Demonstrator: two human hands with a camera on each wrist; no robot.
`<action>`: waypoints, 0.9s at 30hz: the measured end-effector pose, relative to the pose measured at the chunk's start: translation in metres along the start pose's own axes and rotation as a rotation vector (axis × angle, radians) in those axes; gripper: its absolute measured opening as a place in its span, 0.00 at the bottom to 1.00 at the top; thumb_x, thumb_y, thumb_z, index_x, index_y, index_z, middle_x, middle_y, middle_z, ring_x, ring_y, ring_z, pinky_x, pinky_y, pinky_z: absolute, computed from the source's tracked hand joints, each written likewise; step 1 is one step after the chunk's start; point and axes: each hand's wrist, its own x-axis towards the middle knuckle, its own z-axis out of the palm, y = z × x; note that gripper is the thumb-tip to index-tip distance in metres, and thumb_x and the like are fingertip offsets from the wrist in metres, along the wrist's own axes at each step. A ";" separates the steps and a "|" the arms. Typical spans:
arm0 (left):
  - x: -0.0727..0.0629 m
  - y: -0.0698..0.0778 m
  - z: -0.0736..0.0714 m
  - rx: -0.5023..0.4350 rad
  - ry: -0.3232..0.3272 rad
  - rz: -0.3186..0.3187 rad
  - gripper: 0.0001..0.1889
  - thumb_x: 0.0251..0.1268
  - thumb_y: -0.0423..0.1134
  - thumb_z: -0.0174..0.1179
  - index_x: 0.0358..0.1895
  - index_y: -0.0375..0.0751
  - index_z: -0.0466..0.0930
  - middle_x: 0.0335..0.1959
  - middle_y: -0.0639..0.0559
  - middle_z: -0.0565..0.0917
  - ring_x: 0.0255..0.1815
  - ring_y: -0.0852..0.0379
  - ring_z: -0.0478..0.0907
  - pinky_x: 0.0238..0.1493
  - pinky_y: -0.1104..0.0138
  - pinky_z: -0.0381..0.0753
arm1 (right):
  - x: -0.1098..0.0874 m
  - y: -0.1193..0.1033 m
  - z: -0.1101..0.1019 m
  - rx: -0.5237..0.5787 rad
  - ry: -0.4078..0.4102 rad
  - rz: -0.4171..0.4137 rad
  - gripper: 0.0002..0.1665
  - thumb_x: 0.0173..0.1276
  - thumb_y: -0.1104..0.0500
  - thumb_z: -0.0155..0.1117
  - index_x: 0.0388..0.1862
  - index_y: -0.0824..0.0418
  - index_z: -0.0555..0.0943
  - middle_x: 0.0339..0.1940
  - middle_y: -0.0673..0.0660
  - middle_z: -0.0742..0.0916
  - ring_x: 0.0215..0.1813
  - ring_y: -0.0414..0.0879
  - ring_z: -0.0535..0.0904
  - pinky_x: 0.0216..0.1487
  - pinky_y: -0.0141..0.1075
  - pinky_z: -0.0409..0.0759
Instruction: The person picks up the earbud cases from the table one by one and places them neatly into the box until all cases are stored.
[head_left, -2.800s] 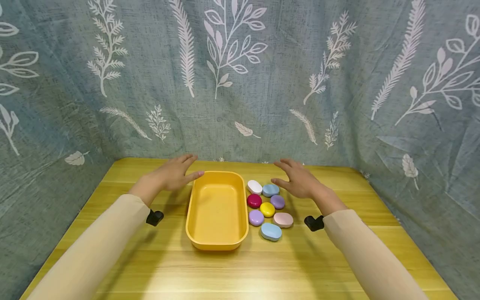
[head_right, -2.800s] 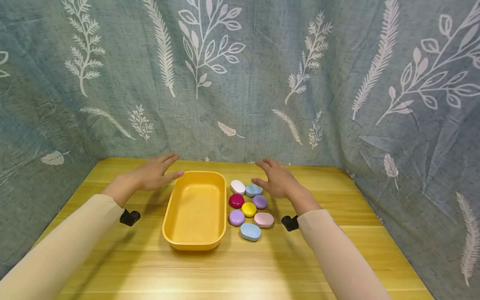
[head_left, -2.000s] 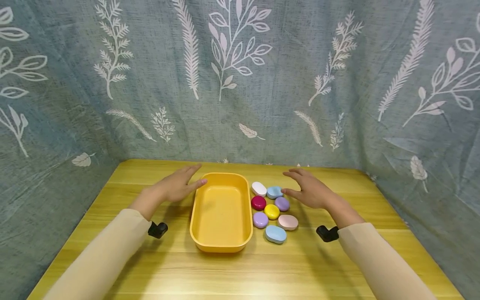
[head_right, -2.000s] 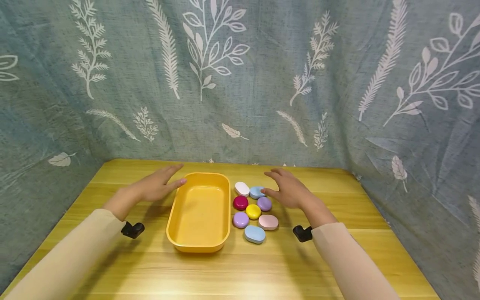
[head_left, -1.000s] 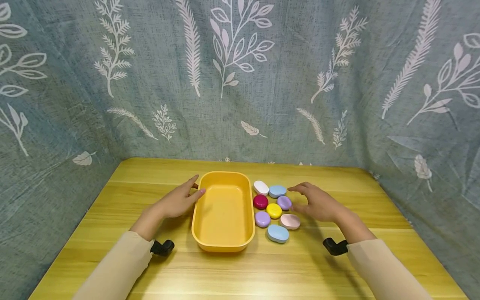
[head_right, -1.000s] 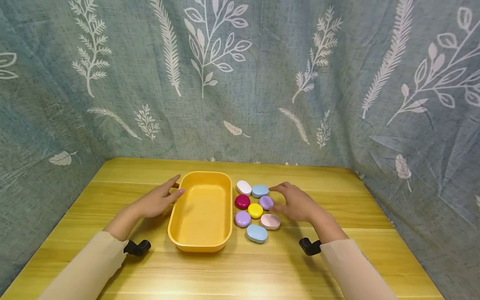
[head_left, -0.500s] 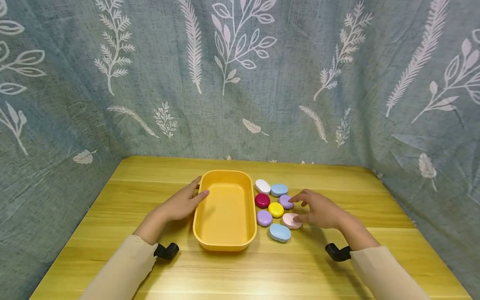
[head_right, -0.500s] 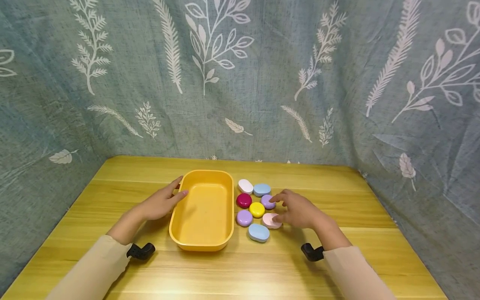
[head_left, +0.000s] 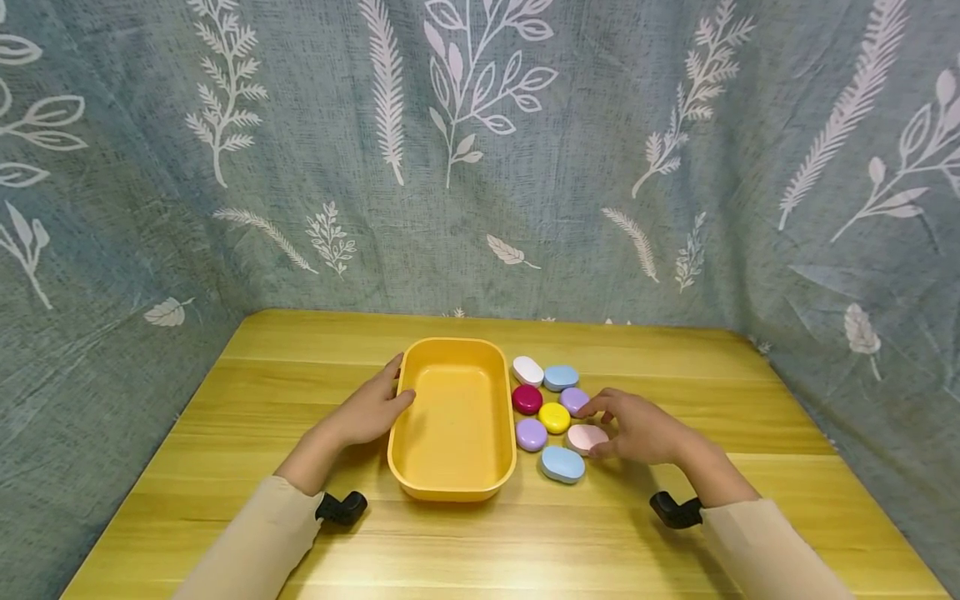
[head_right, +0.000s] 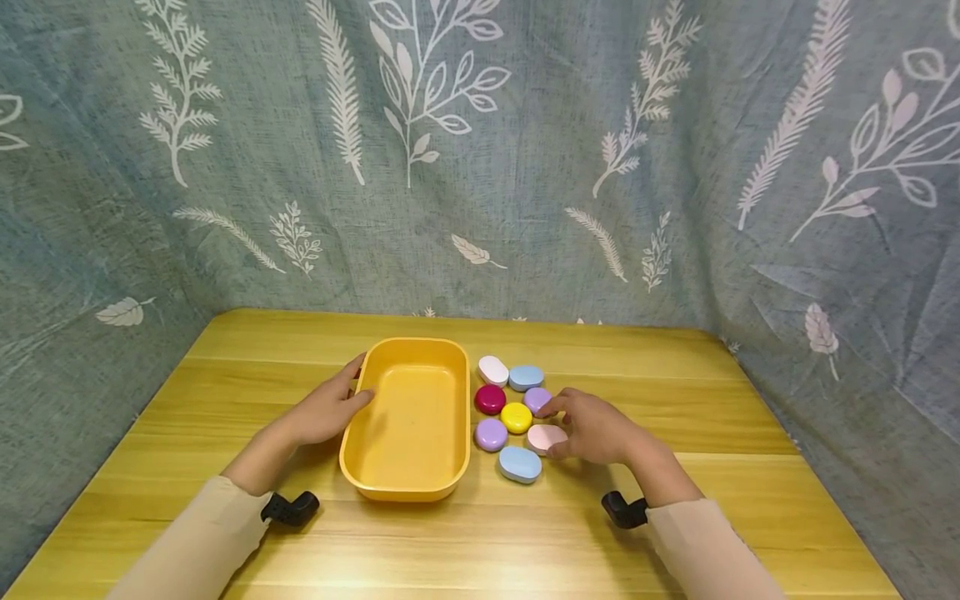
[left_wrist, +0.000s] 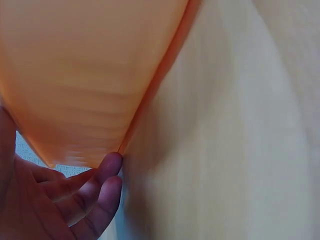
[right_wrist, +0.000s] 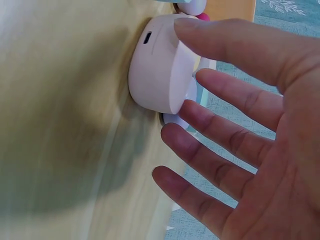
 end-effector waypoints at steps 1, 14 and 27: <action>0.000 0.000 0.000 -0.002 0.004 -0.001 0.40 0.85 0.46 0.45 0.85 0.40 0.32 0.83 0.37 0.57 0.77 0.40 0.69 0.73 0.47 0.73 | 0.001 0.000 0.001 -0.001 -0.003 0.000 0.29 0.59 0.54 0.81 0.60 0.56 0.85 0.57 0.56 0.84 0.52 0.50 0.80 0.52 0.44 0.80; 0.007 0.001 0.004 -0.006 0.032 0.006 0.34 0.84 0.43 0.45 0.86 0.44 0.43 0.81 0.41 0.62 0.76 0.41 0.70 0.72 0.46 0.73 | 0.009 0.002 0.008 -0.006 0.005 -0.024 0.24 0.61 0.54 0.80 0.56 0.56 0.87 0.51 0.53 0.85 0.47 0.45 0.78 0.48 0.38 0.77; 0.009 -0.002 0.006 -0.058 0.021 0.020 0.32 0.86 0.44 0.43 0.85 0.44 0.45 0.82 0.40 0.59 0.75 0.39 0.71 0.71 0.46 0.75 | 0.010 0.004 0.009 0.020 -0.007 0.000 0.22 0.61 0.56 0.79 0.55 0.55 0.87 0.46 0.49 0.86 0.46 0.43 0.79 0.47 0.36 0.78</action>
